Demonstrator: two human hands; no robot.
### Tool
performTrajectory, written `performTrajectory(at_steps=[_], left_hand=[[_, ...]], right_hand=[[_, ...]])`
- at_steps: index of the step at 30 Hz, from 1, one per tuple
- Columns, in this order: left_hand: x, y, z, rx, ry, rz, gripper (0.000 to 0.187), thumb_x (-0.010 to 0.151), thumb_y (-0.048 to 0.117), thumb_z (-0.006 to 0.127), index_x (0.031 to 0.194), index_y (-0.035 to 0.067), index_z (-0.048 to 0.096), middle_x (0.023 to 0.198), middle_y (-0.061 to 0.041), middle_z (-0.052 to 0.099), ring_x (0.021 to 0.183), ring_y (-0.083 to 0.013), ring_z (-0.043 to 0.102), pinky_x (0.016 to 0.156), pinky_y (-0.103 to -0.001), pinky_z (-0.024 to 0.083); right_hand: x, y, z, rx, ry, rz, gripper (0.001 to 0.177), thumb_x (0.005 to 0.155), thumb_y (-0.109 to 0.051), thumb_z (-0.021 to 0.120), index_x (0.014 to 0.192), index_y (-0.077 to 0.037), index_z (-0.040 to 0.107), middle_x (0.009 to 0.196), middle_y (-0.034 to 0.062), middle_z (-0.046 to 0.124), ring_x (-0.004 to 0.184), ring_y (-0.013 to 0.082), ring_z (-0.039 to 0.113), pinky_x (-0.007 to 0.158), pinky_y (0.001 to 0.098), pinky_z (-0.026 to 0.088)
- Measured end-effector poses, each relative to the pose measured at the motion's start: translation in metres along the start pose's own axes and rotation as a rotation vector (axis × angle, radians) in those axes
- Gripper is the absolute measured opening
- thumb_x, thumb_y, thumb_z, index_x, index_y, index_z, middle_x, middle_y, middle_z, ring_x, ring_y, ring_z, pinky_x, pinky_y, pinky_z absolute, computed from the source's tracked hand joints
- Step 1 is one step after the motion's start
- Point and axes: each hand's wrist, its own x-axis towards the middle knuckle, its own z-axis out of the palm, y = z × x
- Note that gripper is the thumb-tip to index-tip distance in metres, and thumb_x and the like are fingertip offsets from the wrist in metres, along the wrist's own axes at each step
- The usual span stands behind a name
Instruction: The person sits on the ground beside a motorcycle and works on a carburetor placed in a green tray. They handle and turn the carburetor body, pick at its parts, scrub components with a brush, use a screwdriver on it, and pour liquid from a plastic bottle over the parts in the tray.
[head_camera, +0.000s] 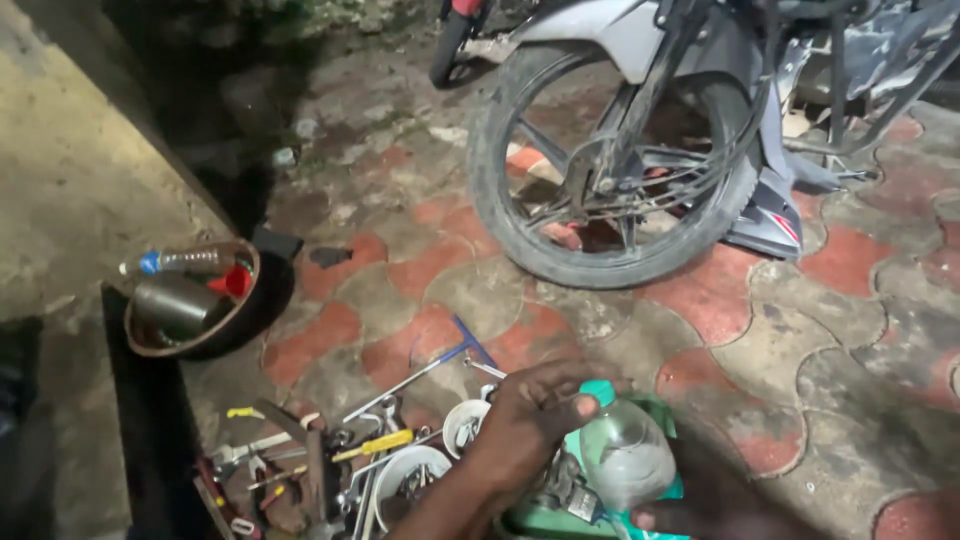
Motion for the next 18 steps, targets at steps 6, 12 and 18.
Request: performTrajectory(at_steps=[6,12,18], left_hand=[[-0.008,0.029,0.001,0.25,0.027,0.033,0.033,0.095,0.005,0.069,0.128,0.0,0.069,0.13,-0.011,0.068,0.122,-0.0218,0.065,0.111,-0.038,0.05],[-0.023,0.019,-0.022,0.302,-0.152,0.104,0.028,0.098,0.006,0.071,0.125,-0.001,0.071,0.124,-0.01,0.073,0.122,-0.0209,0.068,0.114,-0.038,0.054],[-0.038,0.01,-0.008,0.685,-0.027,0.175,0.034,0.084,0.026,0.083,0.109,0.006,0.072,0.107,-0.01,0.076,0.102,-0.0238,0.074,0.093,-0.037,0.061]], right_hand=[[-0.009,-0.012,-0.003,-0.047,0.078,0.131,0.101,0.067,-0.027,0.088,0.155,-0.012,0.039,0.141,0.0084,0.061,0.132,0.0221,0.057,0.108,0.0428,0.048],[-0.011,0.021,0.005,-0.12,0.041,0.194,0.093,0.063,-0.024,0.092,0.144,-0.012,0.048,0.134,0.0085,0.066,0.127,0.022,0.061,0.107,0.0405,0.048],[-0.013,0.131,0.02,-0.183,0.136,0.146,0.098,0.068,-0.022,0.097,0.15,-0.009,0.044,0.135,0.0136,0.063,0.126,0.0246,0.063,0.104,0.0418,0.052]])
